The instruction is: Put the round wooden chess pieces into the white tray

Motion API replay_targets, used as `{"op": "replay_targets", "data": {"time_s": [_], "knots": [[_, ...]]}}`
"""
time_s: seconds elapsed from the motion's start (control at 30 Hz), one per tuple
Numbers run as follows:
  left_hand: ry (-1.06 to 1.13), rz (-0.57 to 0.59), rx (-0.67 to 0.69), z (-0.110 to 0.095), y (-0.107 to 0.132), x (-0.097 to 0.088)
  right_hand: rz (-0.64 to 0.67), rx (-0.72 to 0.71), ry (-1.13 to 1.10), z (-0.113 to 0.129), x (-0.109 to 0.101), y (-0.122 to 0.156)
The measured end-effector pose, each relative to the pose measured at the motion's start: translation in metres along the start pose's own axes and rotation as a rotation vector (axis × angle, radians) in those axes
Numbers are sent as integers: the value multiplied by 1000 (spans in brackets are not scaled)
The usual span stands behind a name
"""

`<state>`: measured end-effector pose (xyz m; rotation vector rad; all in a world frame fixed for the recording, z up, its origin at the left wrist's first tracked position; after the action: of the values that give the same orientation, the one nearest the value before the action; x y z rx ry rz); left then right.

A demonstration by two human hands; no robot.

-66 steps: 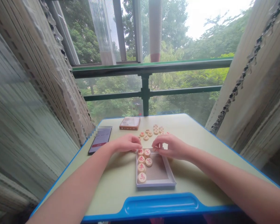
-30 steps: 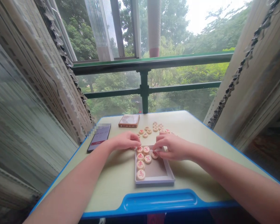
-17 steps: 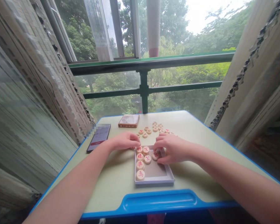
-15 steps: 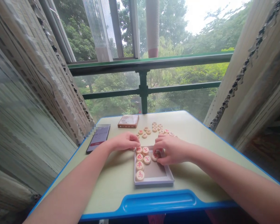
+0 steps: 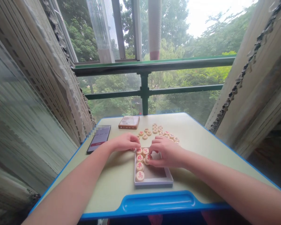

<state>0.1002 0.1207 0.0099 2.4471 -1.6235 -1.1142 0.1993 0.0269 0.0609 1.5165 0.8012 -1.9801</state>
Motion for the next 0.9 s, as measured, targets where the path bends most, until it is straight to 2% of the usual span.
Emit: {"op": "replay_targets", "data": {"time_s": [0.27, 0.9], "knots": [[-12, 2, 6, 0, 0, 0, 33, 35, -1, -2, 3, -1], [2, 13, 1, 0, 0, 1, 80, 1, -42, 1, 2, 0]]}}
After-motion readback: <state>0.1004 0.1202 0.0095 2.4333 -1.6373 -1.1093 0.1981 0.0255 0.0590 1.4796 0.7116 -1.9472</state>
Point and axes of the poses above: each hand's wrist, its own y-axis away from the middle knuckle, its own x-axis out of the palm, z = x × y, the point moved 8 cm from there along -y, towards the middle knuckle, and after that the axes turned 14 degrees about z, right-handed, at the moved point
